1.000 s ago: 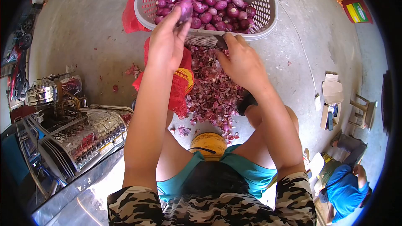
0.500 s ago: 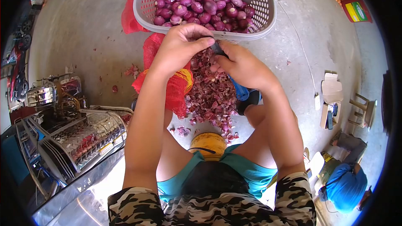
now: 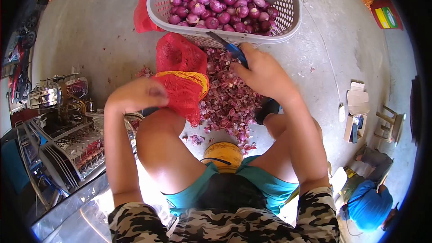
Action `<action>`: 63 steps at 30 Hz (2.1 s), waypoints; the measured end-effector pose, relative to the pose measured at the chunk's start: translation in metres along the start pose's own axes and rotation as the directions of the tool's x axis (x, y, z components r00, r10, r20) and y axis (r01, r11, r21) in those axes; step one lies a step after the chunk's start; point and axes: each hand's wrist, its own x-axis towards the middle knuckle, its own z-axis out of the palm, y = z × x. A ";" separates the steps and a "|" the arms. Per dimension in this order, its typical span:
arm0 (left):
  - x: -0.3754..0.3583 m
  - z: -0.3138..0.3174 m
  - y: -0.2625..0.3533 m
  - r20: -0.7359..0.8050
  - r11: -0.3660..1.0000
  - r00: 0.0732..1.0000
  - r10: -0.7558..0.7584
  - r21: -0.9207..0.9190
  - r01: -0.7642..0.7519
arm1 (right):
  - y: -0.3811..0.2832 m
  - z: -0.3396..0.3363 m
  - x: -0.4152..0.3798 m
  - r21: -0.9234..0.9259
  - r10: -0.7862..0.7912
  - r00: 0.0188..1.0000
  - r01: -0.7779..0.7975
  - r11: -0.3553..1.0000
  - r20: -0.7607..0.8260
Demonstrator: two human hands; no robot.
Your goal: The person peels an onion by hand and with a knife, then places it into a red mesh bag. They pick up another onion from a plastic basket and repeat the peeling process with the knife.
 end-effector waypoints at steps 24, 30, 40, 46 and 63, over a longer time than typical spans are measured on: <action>0.193 0.030 -0.040 -0.242 0.888 0.921 0.305 0.421 -0.184 | -0.029 0.085 0.012 0.573 -0.080 0.973 0.193 0.797 -0.216; 0.209 0.027 -0.037 -0.203 0.855 0.957 0.209 0.513 -0.078 | -0.027 0.087 0.017 0.562 -0.119 0.953 0.261 0.785 -0.277; 0.206 0.022 -0.038 -0.187 0.845 0.969 0.160 0.533 -0.036 | -0.028 0.086 0.015 0.521 -0.180 0.961 0.265 0.812 -0.209; 0.203 0.021 -0.038 -0.183 0.846 0.973 0.140 0.533 -0.022 | -0.023 0.086 0.019 0.488 -0.198 0.960 0.272 0.829 -0.199; 0.193 0.014 -0.042 -0.154 0.842 0.982 0.110 0.540 -0.010 | -0.021 0.084 0.019 0.393 -0.259 0.944 0.322 0.862 -0.205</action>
